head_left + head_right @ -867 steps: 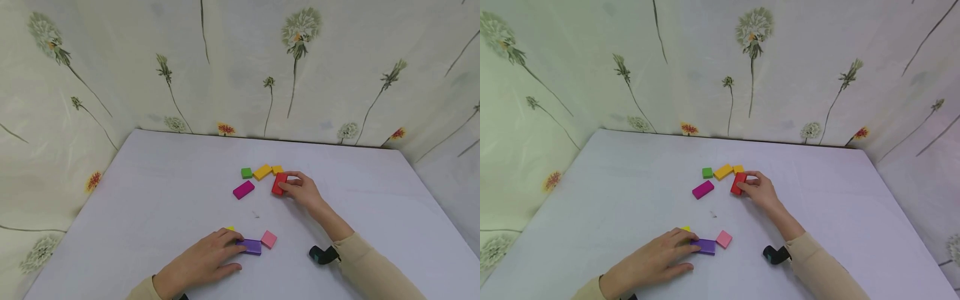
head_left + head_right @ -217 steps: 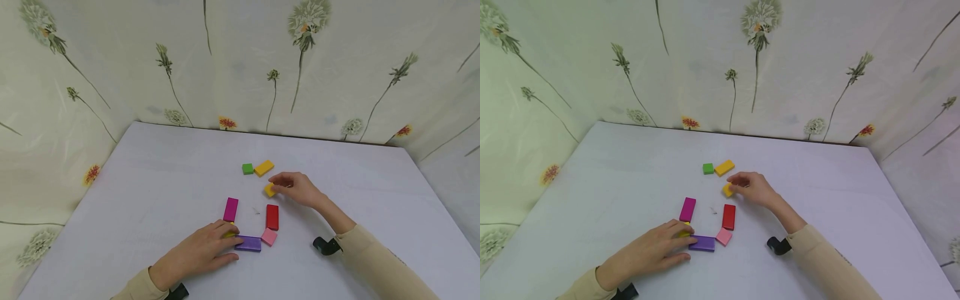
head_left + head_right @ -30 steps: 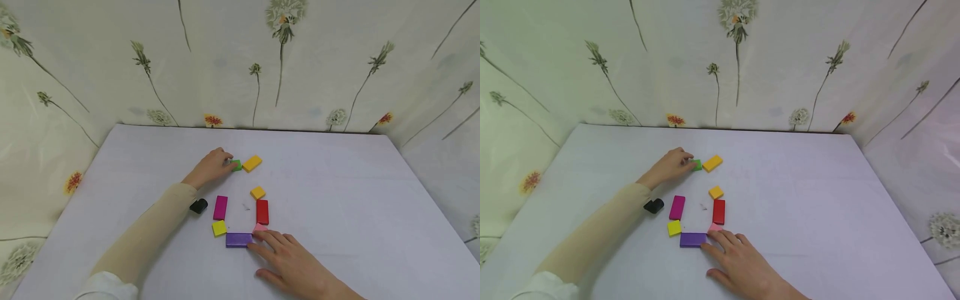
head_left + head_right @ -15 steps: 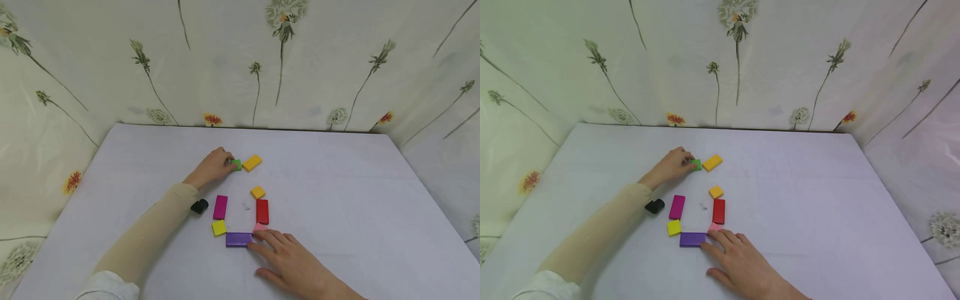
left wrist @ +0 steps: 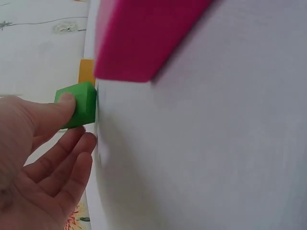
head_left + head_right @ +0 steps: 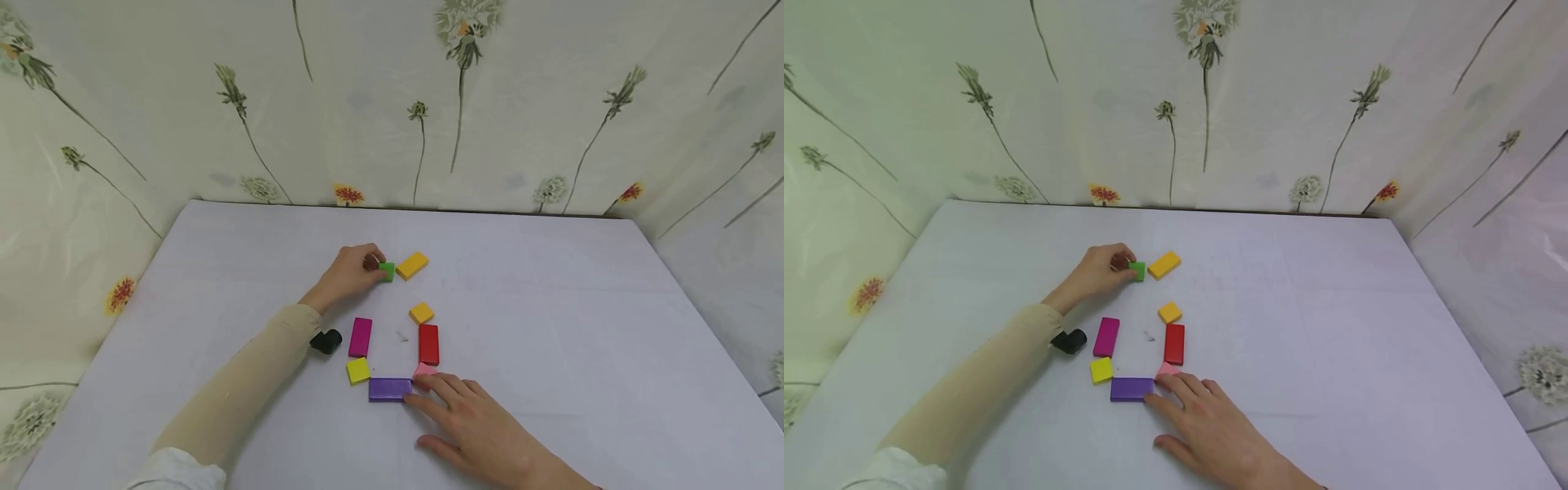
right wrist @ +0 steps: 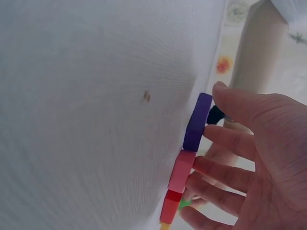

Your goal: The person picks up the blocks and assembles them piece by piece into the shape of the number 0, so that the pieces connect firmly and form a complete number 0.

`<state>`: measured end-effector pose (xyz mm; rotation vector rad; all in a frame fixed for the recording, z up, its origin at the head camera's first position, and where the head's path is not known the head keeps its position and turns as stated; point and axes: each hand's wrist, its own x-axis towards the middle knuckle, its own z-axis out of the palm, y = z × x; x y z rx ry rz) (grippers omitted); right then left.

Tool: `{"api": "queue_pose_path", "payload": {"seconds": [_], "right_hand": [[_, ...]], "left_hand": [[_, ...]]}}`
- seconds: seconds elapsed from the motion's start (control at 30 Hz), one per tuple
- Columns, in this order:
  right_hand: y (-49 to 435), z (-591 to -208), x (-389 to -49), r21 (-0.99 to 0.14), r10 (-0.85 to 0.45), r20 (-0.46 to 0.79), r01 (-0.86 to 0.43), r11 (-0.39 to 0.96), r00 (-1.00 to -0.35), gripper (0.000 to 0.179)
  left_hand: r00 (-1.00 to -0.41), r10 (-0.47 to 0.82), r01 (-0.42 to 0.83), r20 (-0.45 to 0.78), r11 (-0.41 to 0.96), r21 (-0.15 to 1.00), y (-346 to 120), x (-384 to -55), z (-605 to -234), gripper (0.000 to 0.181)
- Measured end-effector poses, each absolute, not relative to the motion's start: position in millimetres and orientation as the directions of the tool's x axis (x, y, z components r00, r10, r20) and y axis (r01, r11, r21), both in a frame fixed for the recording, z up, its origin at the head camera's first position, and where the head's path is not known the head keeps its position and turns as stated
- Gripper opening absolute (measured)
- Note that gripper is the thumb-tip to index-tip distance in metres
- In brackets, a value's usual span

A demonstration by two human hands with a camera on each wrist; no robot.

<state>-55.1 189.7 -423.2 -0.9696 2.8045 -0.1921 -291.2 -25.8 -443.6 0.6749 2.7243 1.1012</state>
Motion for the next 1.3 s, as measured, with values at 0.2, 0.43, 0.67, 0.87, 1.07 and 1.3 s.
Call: {"api": "queue_pose_path", "payload": {"seconds": [0.2, 0.43, 0.67, 0.87, 1.07, 1.3], "right_hand": [[190.4, -424.8, -55.2, -0.165, -0.628, -0.097, -0.61, 0.775, -0.772, 0.056], [191.3, -425.9, -55.8, -0.159, -0.638, -0.059, -0.623, 0.766, -0.768, 0.054], [190.5, -425.1, -55.9, -0.163, -0.636, -0.06, -0.621, 0.767, -0.77, 0.054], [189.7, -425.2, -55.7, -0.172, -0.628, -0.09, -0.609, 0.774, -0.773, 0.055], [189.4, -425.4, -55.9, -0.167, -0.628, -0.095, -0.609, 0.775, -0.773, 0.054], [188.7, -425.3, -55.9, -0.163, -0.628, -0.094, -0.61, 0.775, -0.773, 0.055]], "left_hand": [[-0.905, 0.424, 0.289, 0.032, 0.557, 0.779, -38.0, -291.3, -439.8, 0.019], [-0.904, 0.427, 0.238, -0.012, 0.527, 0.815, -54.3, -285.1, -432.9, 0.027], [-0.849, 0.526, 0.273, -0.044, 0.509, 0.816, -66.5, -273.2, -429.4, 0.025], [-0.803, 0.587, 0.269, -0.103, 0.511, 0.816, -71.1, -267.7, -432.1, 0.026], [-0.797, 0.595, 0.27, -0.105, 0.507, 0.818, -69.6, -265.9, -435.7, 0.026], [-0.799, 0.592, 0.279, -0.104, 0.519, 0.808, -65.9, -265.9, -440.9, 0.024]]}}
